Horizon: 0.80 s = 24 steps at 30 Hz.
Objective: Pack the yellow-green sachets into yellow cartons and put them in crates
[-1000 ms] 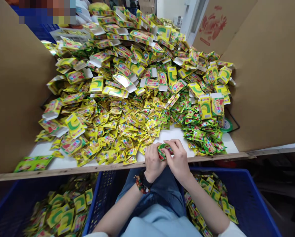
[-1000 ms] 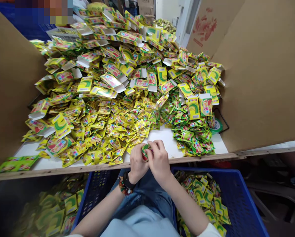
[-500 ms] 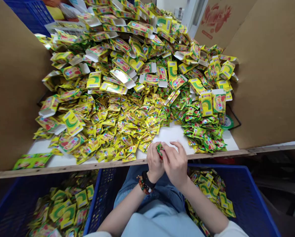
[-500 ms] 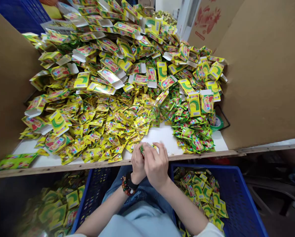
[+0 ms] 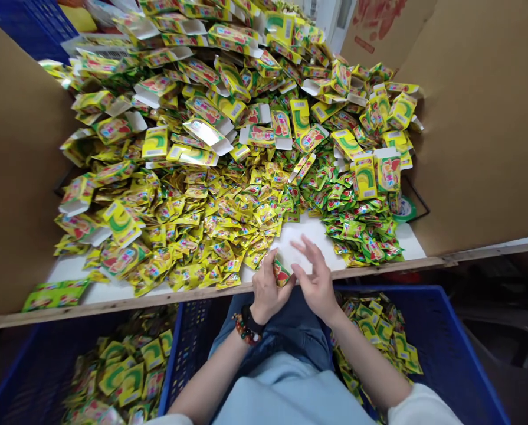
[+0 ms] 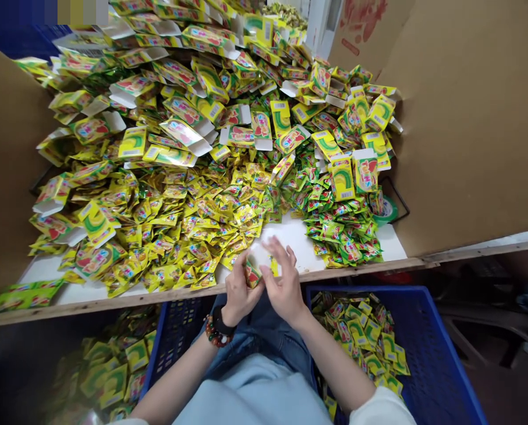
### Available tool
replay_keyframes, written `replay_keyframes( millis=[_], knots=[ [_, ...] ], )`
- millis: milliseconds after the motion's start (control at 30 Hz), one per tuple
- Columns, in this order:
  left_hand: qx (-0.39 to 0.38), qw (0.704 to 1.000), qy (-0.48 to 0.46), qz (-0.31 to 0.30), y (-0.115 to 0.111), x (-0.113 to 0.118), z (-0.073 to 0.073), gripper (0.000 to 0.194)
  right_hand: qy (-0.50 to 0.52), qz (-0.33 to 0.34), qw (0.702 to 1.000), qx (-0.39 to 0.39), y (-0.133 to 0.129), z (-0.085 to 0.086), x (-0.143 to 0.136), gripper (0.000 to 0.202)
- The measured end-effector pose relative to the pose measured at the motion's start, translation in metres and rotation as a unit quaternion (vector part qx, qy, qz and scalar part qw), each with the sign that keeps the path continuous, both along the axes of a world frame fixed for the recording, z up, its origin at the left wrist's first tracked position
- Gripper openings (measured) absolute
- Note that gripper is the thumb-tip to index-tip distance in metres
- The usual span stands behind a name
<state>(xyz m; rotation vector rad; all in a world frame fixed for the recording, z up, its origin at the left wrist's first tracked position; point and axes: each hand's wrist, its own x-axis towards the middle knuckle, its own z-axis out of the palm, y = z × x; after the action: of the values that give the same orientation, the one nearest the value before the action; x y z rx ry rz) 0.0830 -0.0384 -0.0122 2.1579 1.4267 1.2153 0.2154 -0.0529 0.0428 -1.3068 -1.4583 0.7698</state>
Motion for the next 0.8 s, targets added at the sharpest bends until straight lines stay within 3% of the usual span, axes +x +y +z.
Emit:
replay_keyframes(
  millis=[67, 167, 300, 400, 500, 567, 667, 800],
  knots=[
    [0.005, 1.000, -0.003, -0.005, 0.000, 0.000, 0.000, 0.056, 0.123, -0.029, 0.991, -0.041, 0.001, -0.008, -0.002, 0.063],
    [0.027, 0.999, 0.017, -0.027, -0.001, 0.000, -0.005, 0.045, 0.196, 0.018, 0.974, -0.115, 0.001, -0.019, -0.008, 0.055],
    [0.064, 0.996, 0.048, -0.040, -0.002, 0.001, -0.014, 0.058, 0.193, 0.028, 0.972, -0.134, -0.003, -0.022, -0.015, 0.042],
    [0.039, 0.997, 0.063, -0.033, -0.004, 0.002, -0.014, 0.068, 0.172, 0.044, 0.979, -0.101, -0.008, -0.019, -0.014, 0.041],
    [0.025, 0.997, 0.064, -0.037, -0.005, 0.003, -0.012, 0.062, 0.095, 0.064, 0.993, -0.038, -0.011, -0.018, -0.013, 0.041],
    [0.031, 0.997, 0.060, -0.037, -0.005, 0.004, -0.011, 0.056, 0.061, 0.041, 0.997, -0.015, -0.011, -0.018, -0.013, 0.039],
    [0.028, 0.998, 0.058, -0.027, -0.005, 0.006, -0.010, 0.050, 0.063, -0.004, 0.997, -0.039, -0.010, -0.020, -0.016, 0.036],
    [0.025, 0.998, 0.047, -0.025, -0.005, 0.007, -0.008, 0.049, 0.075, -0.005, 0.995, -0.060, -0.008, -0.019, -0.015, 0.036]
  ],
)
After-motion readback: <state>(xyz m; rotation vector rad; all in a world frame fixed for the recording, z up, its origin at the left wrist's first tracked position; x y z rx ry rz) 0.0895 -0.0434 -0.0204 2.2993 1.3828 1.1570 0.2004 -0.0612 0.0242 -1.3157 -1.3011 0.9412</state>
